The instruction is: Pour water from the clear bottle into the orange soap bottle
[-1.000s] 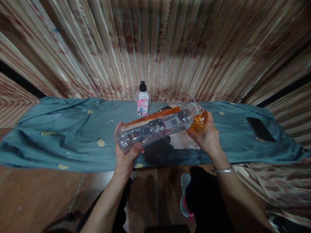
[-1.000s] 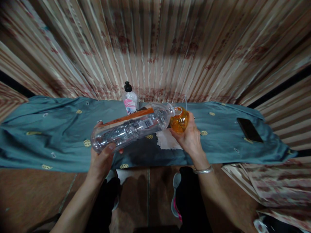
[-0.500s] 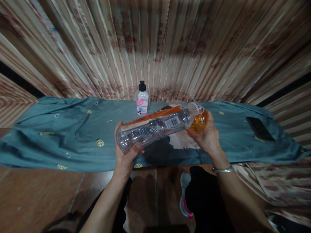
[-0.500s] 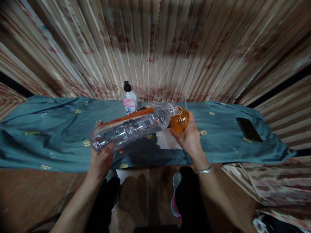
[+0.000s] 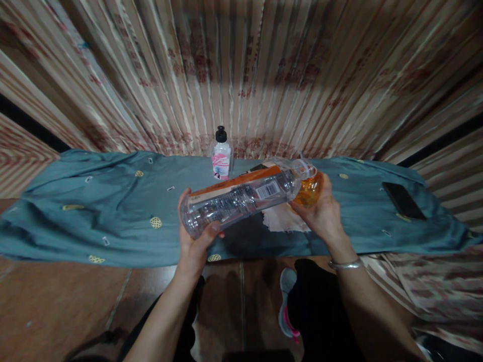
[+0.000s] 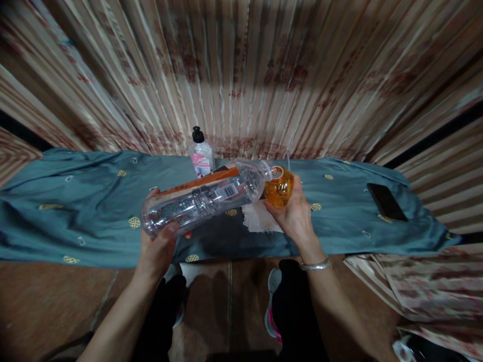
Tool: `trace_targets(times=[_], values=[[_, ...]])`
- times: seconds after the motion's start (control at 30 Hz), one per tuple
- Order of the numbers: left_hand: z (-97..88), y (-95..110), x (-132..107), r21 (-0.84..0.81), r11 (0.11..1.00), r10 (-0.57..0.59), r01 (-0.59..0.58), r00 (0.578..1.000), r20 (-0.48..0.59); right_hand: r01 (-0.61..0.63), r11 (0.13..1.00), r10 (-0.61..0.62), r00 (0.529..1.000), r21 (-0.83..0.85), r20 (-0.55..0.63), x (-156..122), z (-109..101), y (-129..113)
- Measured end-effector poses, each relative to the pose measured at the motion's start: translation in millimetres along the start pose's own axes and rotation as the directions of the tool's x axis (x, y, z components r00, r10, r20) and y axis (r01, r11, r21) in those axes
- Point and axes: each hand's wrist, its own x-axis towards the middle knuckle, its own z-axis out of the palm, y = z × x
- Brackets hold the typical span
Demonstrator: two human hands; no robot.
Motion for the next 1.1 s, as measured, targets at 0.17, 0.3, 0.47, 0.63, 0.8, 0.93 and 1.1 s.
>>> trace_targets(times=[0.17,0.3,0.47,0.63,0.8,0.93,1.1], values=[[-3.3,-2.1,1.2,0.004,1.000,-0.008,0.008,1.000,-0.003,0.011,1.000,-0.012,1.000,-0.009,-0.016,-0.4,1.6,1.5],[-2.0,-3.2,1.3,-0.039,0.999,0.024,-0.025,1.000,-0.010,0.002,1.000,-0.002,1.000,-0.010,-0.011,0.2,2.0,1.6],[-4.9,-4.3,0.1,-0.022,1.000,-0.010,0.010,1.000,0.005,-0.002,1.000,0.002,1.000,-0.001,-0.013,-0.1,1.9,1.2],[-6.4,-3.4,-0.4,-0.015,1.000,-0.005,0.005,1.000,-0.011,0.000,1.000,0.000,1.000,0.009,-0.008,0.0,1.2,-0.8],[-3.3,0.6,-3.0,-0.013,0.999,-0.030,0.029,0.999,-0.034,0.009,1.000,-0.009,1.000,0.015,0.005,1.1,0.2,-3.0],[-4.8,-0.4,-4.1,-0.012,0.999,-0.041,0.040,0.998,-0.037,0.009,1.000,-0.009,1.000,0.008,0.007,1.2,-0.9,-4.2],[-5.5,-1.9,-4.1,-0.010,0.999,-0.048,0.048,0.998,-0.033,-0.003,1.000,0.003,1.000,0.010,0.007,1.3,-0.7,-5.0]])
